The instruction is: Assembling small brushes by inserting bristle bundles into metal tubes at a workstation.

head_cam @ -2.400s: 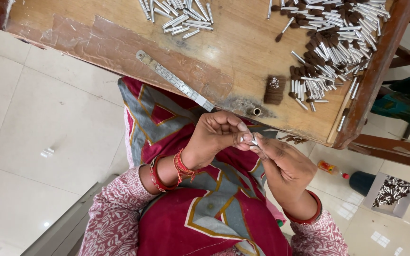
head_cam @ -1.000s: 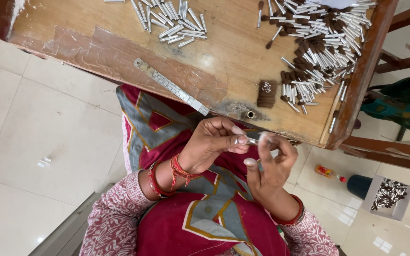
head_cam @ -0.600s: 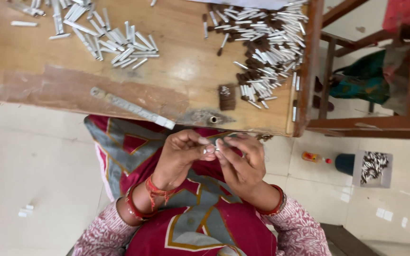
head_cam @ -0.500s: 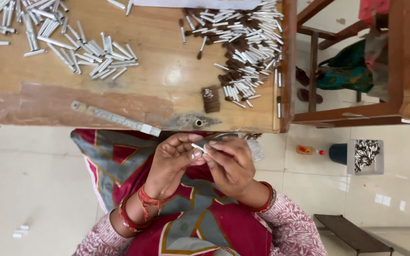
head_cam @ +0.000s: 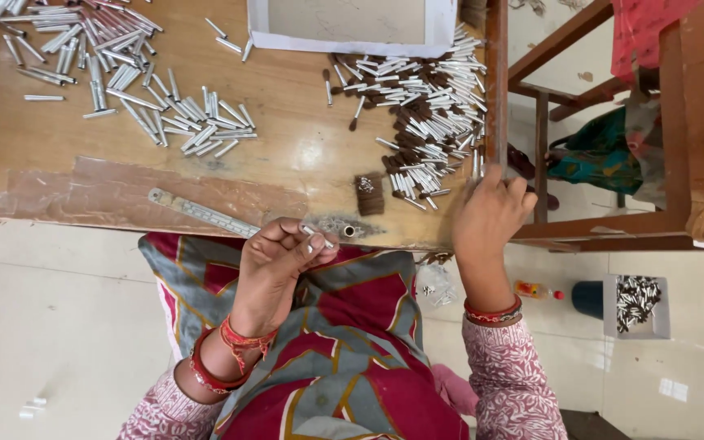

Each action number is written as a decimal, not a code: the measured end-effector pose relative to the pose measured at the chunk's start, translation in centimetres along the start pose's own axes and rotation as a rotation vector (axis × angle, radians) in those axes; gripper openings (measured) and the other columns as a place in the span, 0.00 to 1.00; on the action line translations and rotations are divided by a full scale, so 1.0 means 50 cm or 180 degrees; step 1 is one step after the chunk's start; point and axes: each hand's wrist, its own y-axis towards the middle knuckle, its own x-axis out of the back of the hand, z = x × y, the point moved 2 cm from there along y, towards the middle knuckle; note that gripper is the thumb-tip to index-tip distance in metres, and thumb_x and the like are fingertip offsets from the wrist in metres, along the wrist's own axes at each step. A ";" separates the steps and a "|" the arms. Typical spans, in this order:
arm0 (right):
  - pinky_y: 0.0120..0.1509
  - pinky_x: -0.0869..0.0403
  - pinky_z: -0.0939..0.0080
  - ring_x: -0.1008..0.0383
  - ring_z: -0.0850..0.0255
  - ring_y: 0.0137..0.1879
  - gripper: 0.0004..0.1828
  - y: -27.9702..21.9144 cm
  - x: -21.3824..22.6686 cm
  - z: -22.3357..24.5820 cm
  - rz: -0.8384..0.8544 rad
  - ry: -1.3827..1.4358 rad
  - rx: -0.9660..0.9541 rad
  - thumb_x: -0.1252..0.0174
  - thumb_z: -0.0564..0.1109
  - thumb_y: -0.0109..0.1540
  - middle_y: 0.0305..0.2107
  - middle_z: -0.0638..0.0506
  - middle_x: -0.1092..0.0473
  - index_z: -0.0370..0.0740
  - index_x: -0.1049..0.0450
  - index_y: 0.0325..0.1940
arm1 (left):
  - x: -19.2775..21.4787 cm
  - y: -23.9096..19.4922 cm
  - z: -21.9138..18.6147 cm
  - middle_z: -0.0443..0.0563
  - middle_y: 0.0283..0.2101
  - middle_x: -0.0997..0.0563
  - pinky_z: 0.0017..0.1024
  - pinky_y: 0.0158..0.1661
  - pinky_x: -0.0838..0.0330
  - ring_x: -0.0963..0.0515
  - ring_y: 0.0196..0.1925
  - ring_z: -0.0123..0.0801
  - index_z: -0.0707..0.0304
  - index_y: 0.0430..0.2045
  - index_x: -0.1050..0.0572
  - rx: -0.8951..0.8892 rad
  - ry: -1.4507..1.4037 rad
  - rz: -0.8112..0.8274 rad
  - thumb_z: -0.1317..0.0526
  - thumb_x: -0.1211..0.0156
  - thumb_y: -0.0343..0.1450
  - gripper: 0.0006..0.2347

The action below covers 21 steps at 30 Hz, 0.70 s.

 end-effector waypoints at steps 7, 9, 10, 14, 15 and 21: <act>0.55 0.37 0.45 0.33 0.44 0.49 0.17 -0.011 0.085 0.044 -0.0282 0.0324 0.0231 0.38 0.39 0.64 0.40 0.39 0.28 0.32 0.27 0.56 | 0.025 0.012 -0.007 0.60 0.41 0.15 0.35 0.48 0.18 0.14 0.42 0.37 0.70 0.38 0.25 -0.0092 -0.0182 -0.0225 0.73 0.37 0.72 0.05; 0.55 0.32 0.51 0.29 0.48 0.49 0.13 -0.037 0.143 0.071 -0.0387 0.1427 0.0376 0.40 0.35 0.69 0.45 0.40 0.28 0.32 0.28 0.59 | 0.032 0.017 -0.011 0.60 0.40 0.15 0.34 0.47 0.17 0.14 0.42 0.38 0.70 0.39 0.25 -0.0058 -0.0302 -0.0111 0.72 0.37 0.73 0.05; 0.55 0.32 0.51 0.29 0.48 0.49 0.13 -0.055 0.148 0.097 -0.0345 0.1507 0.0444 0.40 0.35 0.69 0.45 0.40 0.28 0.32 0.28 0.59 | 0.034 0.015 -0.013 0.60 0.40 0.15 0.34 0.47 0.17 0.14 0.42 0.38 0.70 0.39 0.25 -0.0116 -0.0295 -0.0206 0.72 0.37 0.73 0.05; 0.47 0.26 0.65 0.25 0.62 0.44 0.13 -0.122 0.171 0.165 0.0505 0.3587 0.0320 0.45 0.30 0.70 0.45 0.45 0.31 0.34 0.27 0.59 | 0.031 0.020 -0.002 0.59 0.40 0.15 0.33 0.45 0.17 0.13 0.42 0.38 0.69 0.41 0.26 -0.0047 -0.0313 -0.0185 0.72 0.37 0.72 0.07; 0.45 0.25 0.68 0.26 0.65 0.42 0.15 -0.137 0.178 0.178 0.0748 0.4011 0.0368 0.46 0.28 0.68 0.44 0.47 0.31 0.34 0.26 0.58 | 0.029 0.020 0.005 0.59 0.40 0.15 0.33 0.45 0.17 0.13 0.43 0.39 0.69 0.41 0.26 -0.0018 -0.0278 -0.0150 0.72 0.37 0.73 0.06; 0.40 0.27 0.70 0.27 0.68 0.36 0.15 -0.157 0.182 0.201 0.1092 0.4039 0.0553 0.42 0.29 0.67 0.40 0.50 0.28 0.37 0.22 0.57 | 0.035 0.014 0.033 0.60 0.40 0.15 0.32 0.45 0.16 0.14 0.42 0.37 0.72 0.40 0.25 -0.0047 -0.0148 -0.0180 0.72 0.36 0.73 0.05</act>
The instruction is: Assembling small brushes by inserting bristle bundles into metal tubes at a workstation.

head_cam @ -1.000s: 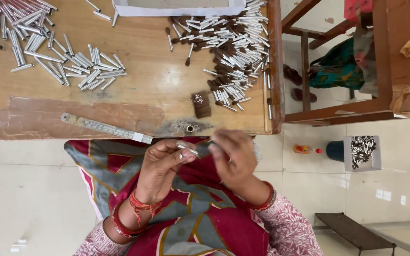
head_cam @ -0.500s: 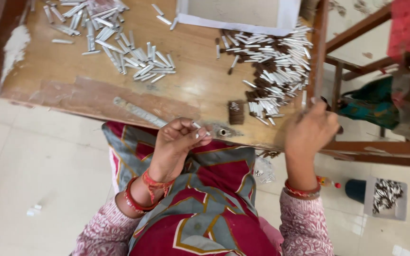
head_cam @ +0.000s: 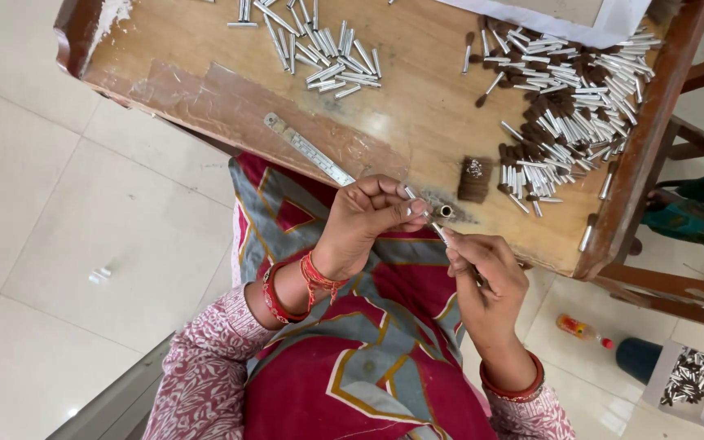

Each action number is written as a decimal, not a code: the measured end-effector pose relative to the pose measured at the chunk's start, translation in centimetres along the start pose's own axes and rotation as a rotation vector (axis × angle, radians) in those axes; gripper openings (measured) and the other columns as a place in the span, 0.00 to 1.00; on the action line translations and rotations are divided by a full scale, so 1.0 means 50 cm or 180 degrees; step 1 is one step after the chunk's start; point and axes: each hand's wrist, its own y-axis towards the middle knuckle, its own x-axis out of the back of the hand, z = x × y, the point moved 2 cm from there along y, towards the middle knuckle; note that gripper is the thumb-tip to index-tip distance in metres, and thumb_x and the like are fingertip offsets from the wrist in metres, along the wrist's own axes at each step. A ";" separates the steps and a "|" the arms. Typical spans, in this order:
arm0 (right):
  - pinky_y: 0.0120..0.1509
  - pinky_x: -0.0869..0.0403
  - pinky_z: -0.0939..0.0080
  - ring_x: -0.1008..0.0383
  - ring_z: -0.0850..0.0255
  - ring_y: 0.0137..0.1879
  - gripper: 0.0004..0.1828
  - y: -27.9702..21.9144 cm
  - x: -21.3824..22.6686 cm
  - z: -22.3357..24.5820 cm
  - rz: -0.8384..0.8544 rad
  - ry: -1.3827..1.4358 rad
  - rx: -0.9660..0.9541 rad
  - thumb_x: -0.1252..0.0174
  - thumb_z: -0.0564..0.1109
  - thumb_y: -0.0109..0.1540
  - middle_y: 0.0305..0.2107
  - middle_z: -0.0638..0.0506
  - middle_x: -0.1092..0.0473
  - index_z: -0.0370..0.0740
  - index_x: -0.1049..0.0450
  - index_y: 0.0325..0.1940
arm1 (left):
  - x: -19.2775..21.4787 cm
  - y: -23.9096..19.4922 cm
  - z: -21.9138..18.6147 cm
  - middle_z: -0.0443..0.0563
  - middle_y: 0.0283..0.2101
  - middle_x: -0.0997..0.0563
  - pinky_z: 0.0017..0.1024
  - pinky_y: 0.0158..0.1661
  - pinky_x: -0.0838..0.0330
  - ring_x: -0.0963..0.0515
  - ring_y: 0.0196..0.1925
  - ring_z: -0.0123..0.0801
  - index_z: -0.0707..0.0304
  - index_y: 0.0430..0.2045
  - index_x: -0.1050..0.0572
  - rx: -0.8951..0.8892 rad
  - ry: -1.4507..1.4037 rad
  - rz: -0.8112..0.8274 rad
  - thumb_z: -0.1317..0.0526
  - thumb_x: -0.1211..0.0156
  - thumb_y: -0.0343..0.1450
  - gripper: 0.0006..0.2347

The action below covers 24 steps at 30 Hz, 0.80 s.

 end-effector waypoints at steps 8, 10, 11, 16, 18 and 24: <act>0.36 0.31 0.72 0.29 0.71 0.33 0.13 -0.006 -0.002 -0.006 -0.0022 0.0266 -0.0285 0.40 0.30 0.67 0.39 0.51 0.27 0.38 0.21 0.54 | -0.014 -0.004 0.002 0.59 0.40 0.15 0.33 0.47 0.16 0.14 0.43 0.36 0.74 0.36 0.24 -0.0207 0.0116 0.0196 0.76 0.35 0.71 0.04; 0.35 0.32 0.73 0.30 0.71 0.33 0.13 -0.008 -0.005 -0.011 -0.0019 0.0359 -0.0333 0.41 0.30 0.67 0.40 0.52 0.27 0.38 0.21 0.54 | -0.017 -0.004 0.002 0.59 0.40 0.15 0.33 0.48 0.16 0.14 0.44 0.36 0.74 0.35 0.24 -0.0286 0.0103 0.0322 0.76 0.35 0.71 0.05; 0.35 0.31 0.73 0.30 0.71 0.33 0.13 -0.009 -0.007 -0.014 -0.0023 0.0502 -0.0376 0.41 0.30 0.67 0.41 0.52 0.27 0.38 0.21 0.54 | -0.018 -0.003 0.000 0.59 0.40 0.15 0.33 0.49 0.16 0.14 0.45 0.35 0.74 0.36 0.24 -0.0341 0.0160 0.0390 0.77 0.35 0.71 0.04; 0.36 0.32 0.73 0.29 0.70 0.35 0.15 -0.006 0.003 -0.020 0.0008 0.0787 -0.0556 0.42 0.30 0.67 0.40 0.52 0.29 0.38 0.22 0.57 | -0.015 0.010 0.004 0.59 0.42 0.15 0.32 0.51 0.17 0.14 0.47 0.34 0.76 0.37 0.23 -0.0562 0.0393 0.0524 0.78 0.36 0.72 0.05; 0.34 0.32 0.74 0.28 0.70 0.35 0.15 -0.004 0.021 -0.028 -0.0041 0.0536 -0.0629 0.44 0.30 0.68 0.40 0.52 0.29 0.37 0.22 0.58 | -0.012 0.020 0.000 0.56 0.42 0.15 0.29 0.50 0.17 0.15 0.46 0.31 0.76 0.40 0.22 -0.0721 0.0586 0.0341 0.77 0.35 0.70 0.07; 0.55 0.26 0.59 0.23 0.58 0.44 0.31 0.036 0.154 -0.123 -0.0790 -0.1656 -0.0358 0.56 0.26 0.65 0.53 0.39 0.36 0.34 0.28 0.72 | -0.022 0.022 -0.012 0.49 0.40 0.21 0.21 0.43 0.21 0.20 0.40 0.23 0.75 0.40 0.19 -0.1196 0.1764 0.0465 0.75 0.31 0.69 0.08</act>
